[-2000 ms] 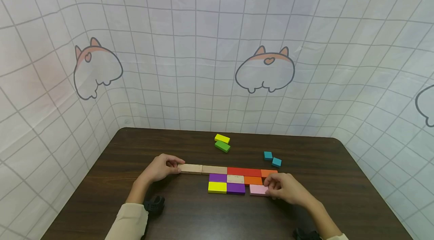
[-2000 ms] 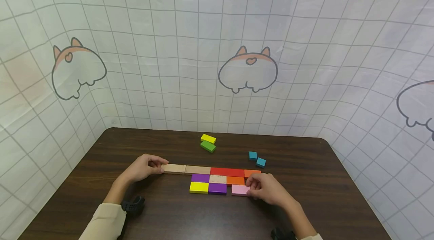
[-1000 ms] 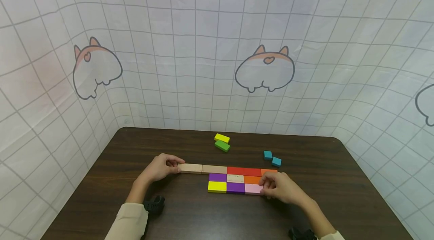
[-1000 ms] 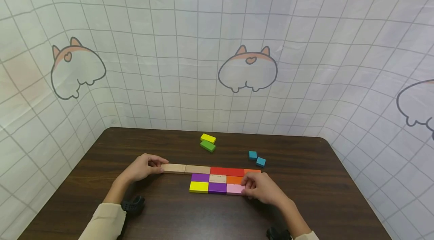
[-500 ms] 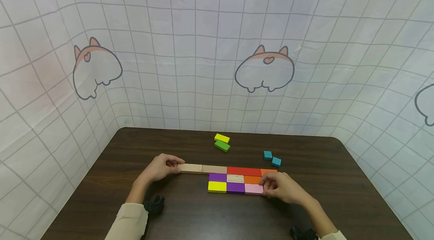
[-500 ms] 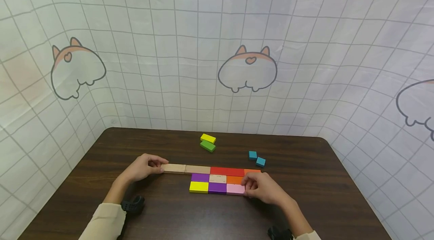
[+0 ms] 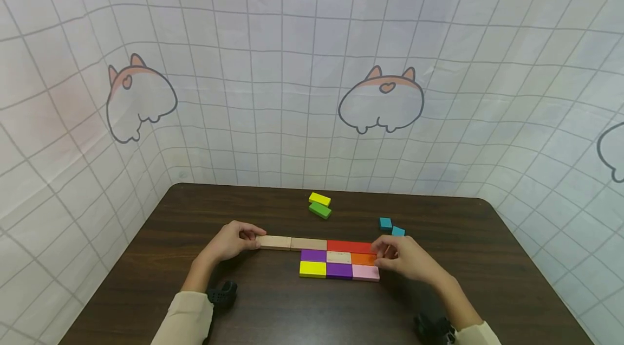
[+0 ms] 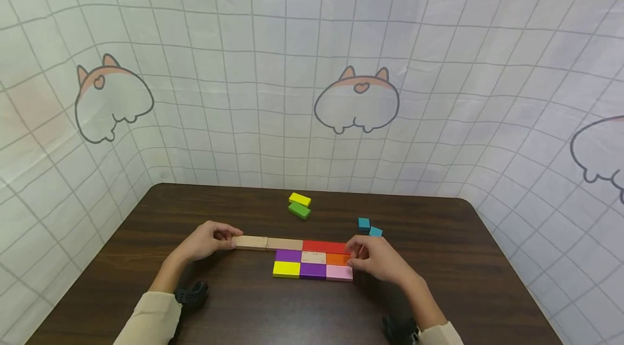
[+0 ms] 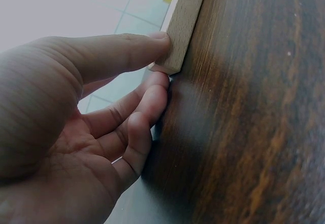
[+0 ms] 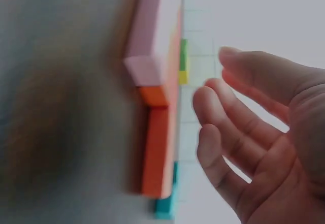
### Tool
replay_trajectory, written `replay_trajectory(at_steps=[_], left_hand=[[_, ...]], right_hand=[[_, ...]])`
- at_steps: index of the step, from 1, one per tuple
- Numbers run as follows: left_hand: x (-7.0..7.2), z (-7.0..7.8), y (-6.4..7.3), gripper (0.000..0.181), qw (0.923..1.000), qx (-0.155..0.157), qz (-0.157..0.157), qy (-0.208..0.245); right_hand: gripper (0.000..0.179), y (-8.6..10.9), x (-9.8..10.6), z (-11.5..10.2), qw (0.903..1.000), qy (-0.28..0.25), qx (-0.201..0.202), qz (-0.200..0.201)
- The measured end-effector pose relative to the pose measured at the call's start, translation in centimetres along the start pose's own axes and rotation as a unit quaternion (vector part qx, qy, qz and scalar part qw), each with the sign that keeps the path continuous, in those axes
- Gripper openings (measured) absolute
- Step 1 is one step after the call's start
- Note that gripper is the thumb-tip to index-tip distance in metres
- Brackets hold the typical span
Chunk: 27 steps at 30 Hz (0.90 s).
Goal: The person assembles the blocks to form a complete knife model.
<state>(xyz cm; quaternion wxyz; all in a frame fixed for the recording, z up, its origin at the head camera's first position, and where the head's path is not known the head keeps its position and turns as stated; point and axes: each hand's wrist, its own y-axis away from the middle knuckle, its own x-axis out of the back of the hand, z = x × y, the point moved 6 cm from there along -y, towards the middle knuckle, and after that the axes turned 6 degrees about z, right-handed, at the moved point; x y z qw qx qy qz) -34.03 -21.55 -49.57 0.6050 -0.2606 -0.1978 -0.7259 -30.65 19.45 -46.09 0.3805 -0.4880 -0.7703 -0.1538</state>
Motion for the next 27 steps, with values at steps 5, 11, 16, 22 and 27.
replay_trajectory(at_steps=[5, 11, 16, 22, 27], left_hand=[[-0.1, 0.0, 0.0, 0.023, 1.0, 0.0, -0.001, 0.005], [-0.2, -0.1, -0.1, 0.023, 1.0, 0.003, -0.001, 0.005], [-0.3, -0.1, -0.1, 0.022, 1.0, 0.001, 0.001, 0.002], [0.0, 0.1, 0.0, 0.023, 1.0, 0.002, 0.0, -0.004], [0.0, 0.2, 0.0, 0.024, 1.0, -0.001, -0.001, -0.003]], right_hand=[[0.022, -2.7, 0.7, -1.6, 0.9986, -0.028, 0.027, 0.037], [0.026, -6.6, 0.7, -1.6, 0.9973, -0.036, 0.03, 0.056], [0.032, -9.9, -0.1, -1.3, 0.9989, -0.02, 0.018, 0.038], [0.046, -12.8, -1.8, -1.0, 0.9998, -0.016, 0.006, -0.01], [0.05, -14.3, -2.7, -0.3, 0.9994, 0.001, -0.017, -0.03]])
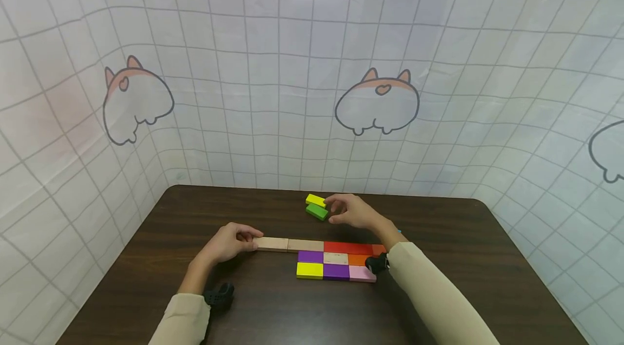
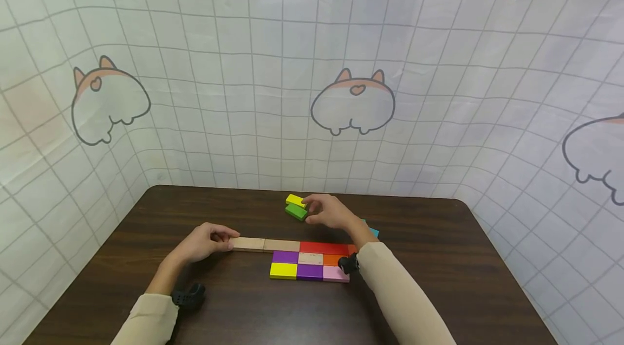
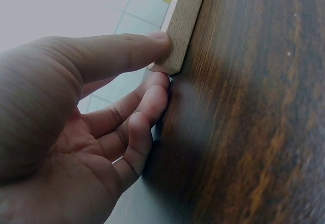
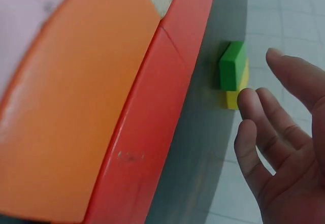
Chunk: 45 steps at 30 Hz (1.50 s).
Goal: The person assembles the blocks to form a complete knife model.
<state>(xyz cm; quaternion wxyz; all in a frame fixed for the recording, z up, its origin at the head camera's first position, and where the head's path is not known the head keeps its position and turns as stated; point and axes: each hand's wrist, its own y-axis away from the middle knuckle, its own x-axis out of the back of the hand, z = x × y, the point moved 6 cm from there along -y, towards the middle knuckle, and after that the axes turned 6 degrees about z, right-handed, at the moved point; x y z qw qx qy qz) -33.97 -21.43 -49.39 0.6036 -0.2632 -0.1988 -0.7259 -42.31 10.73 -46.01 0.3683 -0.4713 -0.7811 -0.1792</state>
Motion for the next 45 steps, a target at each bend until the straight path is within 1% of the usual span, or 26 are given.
replay_trajectory(at_steps=[6, 10, 17, 24, 30, 35, 40, 45], left_hand=[[0.0, -0.2, 0.0, 0.023, 1.0, 0.0, 0.0, -0.001], [0.0, -0.3, 0.0, 0.023, 1.0, 0.001, 0.001, -0.001], [0.1, -0.3, 0.1, 0.024, 1.0, 0.0, 0.001, 0.002], [-0.1, -0.3, 0.1, 0.024, 0.9999, -0.008, -0.006, 0.005], [-0.1, -0.3, 0.0, 0.023, 1.0, -0.003, -0.004, 0.005], [0.0, -0.3, 0.0, 0.023, 1.0, -0.001, -0.001, 0.004], [0.0, -0.2, 0.0, 0.024, 1.0, -0.002, -0.001, 0.002], [0.0, -0.2, 0.0, 0.024, 1.0, 0.0, -0.001, 0.004]], right_hand=[[0.048, -1.4, -0.8, 1.1, 0.9992, -0.001, -0.039, -0.009], [0.043, -2.0, -1.1, 1.3, 0.9987, -0.005, -0.051, -0.007], [0.04, -2.7, -2.1, 1.5, 0.9984, -0.004, -0.055, -0.011], [0.038, -3.3, -2.6, 1.4, 0.998, 0.007, -0.063, 0.0], [0.037, -3.3, -2.5, 1.3, 0.9977, 0.022, -0.064, -0.002], [0.035, -3.0, -2.3, 1.4, 0.9972, 0.033, -0.066, -0.017], [0.036, -2.6, -2.1, 1.3, 0.9965, 0.023, -0.072, -0.036], [0.036, -2.0, -1.7, 1.1, 0.9967, 0.024, -0.066, -0.041]])
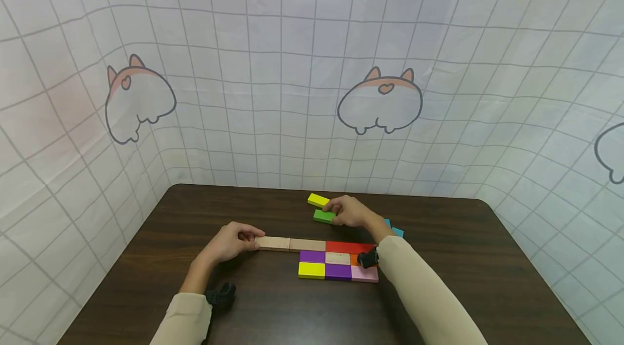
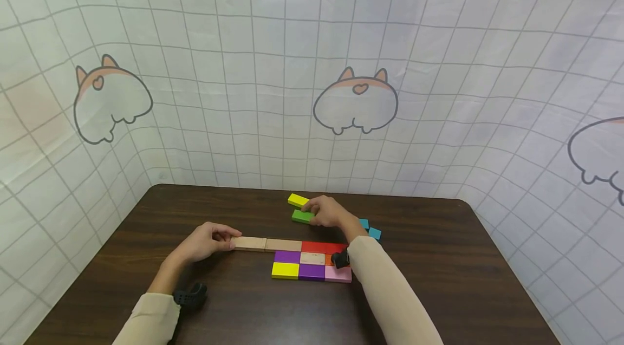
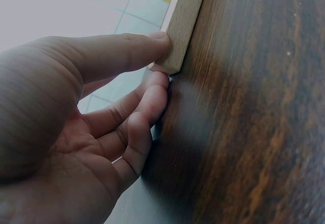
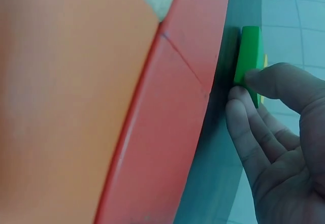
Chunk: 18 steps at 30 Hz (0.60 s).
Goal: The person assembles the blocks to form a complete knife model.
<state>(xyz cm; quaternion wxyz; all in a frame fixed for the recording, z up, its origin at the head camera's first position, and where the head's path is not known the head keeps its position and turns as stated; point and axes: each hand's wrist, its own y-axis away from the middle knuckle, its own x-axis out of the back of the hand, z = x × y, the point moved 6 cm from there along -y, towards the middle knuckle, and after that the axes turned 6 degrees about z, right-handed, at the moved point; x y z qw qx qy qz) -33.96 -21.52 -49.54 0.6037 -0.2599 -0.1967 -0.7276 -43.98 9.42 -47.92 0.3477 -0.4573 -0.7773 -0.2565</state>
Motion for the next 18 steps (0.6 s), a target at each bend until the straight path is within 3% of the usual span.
replay_trajectory(at_steps=[9, 18], left_hand=[[0.0, 0.1, 0.0, 0.024, 1.0, 0.002, -0.001, 0.002], [0.0, 0.1, 0.0, 0.024, 1.0, 0.009, 0.001, 0.002]], right_hand=[[0.037, 2.3, 0.6, -1.0, 0.9985, -0.006, 0.052, 0.013], [0.038, 6.9, 0.9, -2.9, 0.9948, -0.021, 0.098, 0.016]])
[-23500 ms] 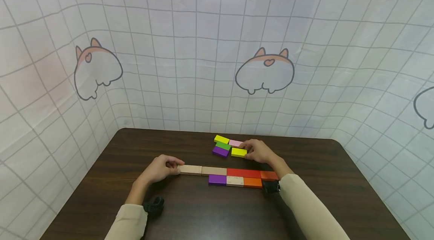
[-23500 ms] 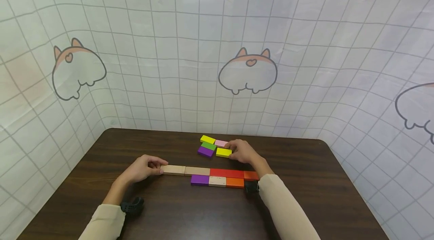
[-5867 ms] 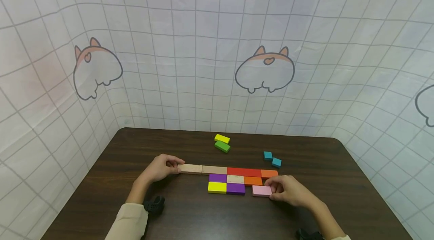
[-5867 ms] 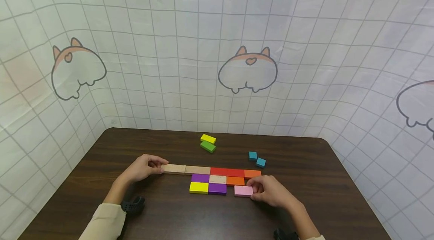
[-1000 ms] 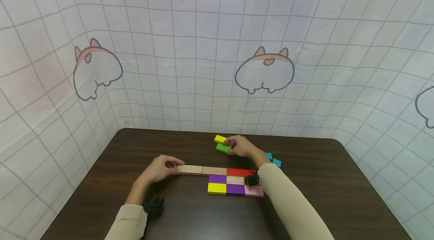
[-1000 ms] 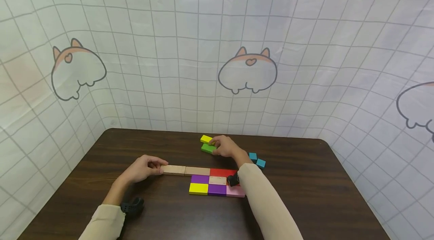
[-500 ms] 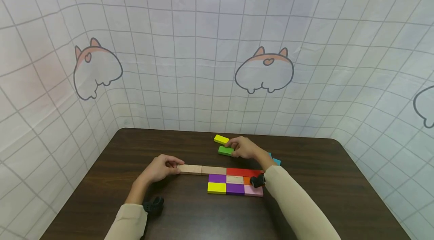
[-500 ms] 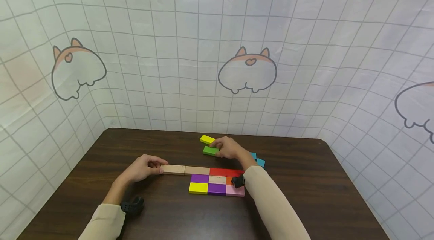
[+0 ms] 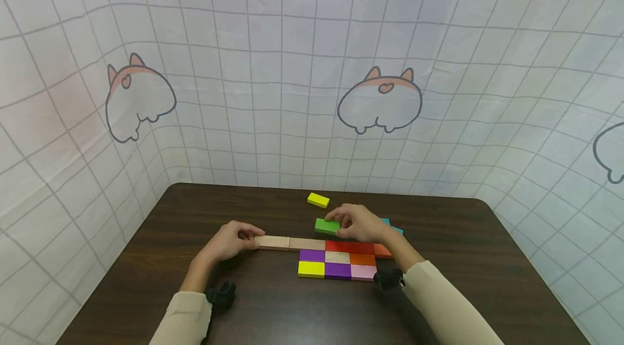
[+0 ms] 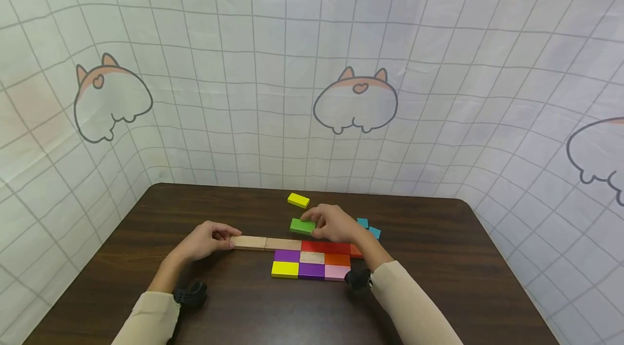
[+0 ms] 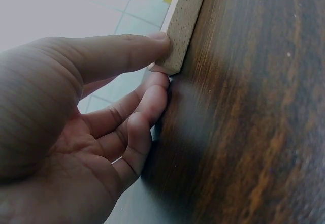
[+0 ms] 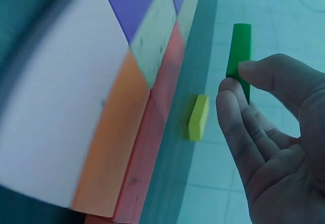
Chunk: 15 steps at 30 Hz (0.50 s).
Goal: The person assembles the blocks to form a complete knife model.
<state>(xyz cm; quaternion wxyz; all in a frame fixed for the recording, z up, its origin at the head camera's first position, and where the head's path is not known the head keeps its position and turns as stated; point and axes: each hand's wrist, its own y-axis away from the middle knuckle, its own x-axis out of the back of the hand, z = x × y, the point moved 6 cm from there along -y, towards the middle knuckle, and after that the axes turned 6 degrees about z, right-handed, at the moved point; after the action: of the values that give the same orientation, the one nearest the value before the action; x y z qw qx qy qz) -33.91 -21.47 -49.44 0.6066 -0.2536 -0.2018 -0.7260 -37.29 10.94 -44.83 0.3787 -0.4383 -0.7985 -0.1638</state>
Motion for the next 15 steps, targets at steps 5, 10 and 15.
replay_trajectory(at_steps=[5, 10, 15], left_hand=[[0.0, 0.0, 0.0, 0.024, 1.0, -0.002, 0.0, -0.003], [0.0, 0.0, 0.0, 0.024, 1.0, -0.003, 0.002, -0.004], [0.0, 0.0, 0.0, 0.024, 1.0, -0.006, 0.001, -0.005]], right_hand=[[0.037, 2.4, -0.3, -1.3, 0.9997, -0.006, 0.024, -0.003], [0.038, 4.6, -1.0, -2.0, 0.9986, -0.012, 0.051, -0.008], [0.036, 6.3, -2.0, -2.2, 0.9977, -0.029, 0.059, -0.019]])
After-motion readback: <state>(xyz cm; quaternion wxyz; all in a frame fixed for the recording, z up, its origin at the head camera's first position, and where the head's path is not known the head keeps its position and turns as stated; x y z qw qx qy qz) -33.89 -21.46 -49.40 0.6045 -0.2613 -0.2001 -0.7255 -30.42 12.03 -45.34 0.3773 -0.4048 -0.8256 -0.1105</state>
